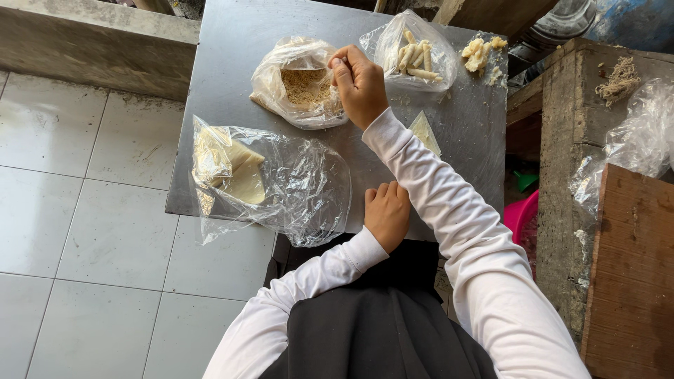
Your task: The person prepares dumplings by hand, taking triangular dough sheets from a stack and filling them with a mixture using a small stick before folding them into shapes.
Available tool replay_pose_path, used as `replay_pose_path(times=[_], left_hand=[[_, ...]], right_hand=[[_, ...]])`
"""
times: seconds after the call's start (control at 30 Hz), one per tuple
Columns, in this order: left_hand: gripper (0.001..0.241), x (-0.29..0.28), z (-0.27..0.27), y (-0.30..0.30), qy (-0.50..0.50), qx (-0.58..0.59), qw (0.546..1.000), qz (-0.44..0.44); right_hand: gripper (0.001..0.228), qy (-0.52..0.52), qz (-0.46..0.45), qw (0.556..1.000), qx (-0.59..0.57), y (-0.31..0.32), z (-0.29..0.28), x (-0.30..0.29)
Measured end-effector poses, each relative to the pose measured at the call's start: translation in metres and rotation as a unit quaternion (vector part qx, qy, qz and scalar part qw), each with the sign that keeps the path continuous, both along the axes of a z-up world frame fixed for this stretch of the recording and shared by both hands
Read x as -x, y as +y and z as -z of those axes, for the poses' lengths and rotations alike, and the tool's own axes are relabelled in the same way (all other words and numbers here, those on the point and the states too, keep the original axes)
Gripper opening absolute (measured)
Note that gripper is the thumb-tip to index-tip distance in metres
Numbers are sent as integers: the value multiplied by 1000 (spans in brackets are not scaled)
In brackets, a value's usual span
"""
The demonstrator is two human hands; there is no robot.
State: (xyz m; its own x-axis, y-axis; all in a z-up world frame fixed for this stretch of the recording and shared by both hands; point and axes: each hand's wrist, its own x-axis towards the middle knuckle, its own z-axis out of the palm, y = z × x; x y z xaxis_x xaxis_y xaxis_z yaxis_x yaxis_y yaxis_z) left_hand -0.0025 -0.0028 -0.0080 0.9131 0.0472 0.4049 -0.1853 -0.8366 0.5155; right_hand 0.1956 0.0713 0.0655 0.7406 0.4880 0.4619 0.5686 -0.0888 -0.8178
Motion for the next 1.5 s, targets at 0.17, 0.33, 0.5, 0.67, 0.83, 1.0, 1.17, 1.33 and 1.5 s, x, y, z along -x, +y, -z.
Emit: replay_pose_path(times=[0.17,0.33,0.5,0.67,0.83,1.0,1.17,1.33,1.5], left_hand=[[23,0,1,5,20,164,985,57],[35,-3,-4,9,33,256,964,63],[37,-5,-3,10,52,279,958,45],[37,-9,-2,8,81,283,955,40],[57,-5,-10,11,55,296,952,46],[62,1,-17,23,37,271,961,49],[61,3,-20,34,57,289,954,49],[59,8,-19,41,57,281,957,42],[58,10,-22,42,64,276,959,34]], right_hand=[[20,123,3,992,-29,-6,8,-3],[21,204,-4,977,-65,-8,16,-12],[22,286,31,952,-107,-16,14,-20],[22,366,8,912,-183,-30,3,-19],[20,380,3,897,-226,-63,-13,-7],[19,378,38,887,-262,-130,-20,12],[19,369,69,886,-270,-209,-10,50],[19,382,101,890,-229,-257,23,95],[20,378,122,899,-182,-265,53,125]])
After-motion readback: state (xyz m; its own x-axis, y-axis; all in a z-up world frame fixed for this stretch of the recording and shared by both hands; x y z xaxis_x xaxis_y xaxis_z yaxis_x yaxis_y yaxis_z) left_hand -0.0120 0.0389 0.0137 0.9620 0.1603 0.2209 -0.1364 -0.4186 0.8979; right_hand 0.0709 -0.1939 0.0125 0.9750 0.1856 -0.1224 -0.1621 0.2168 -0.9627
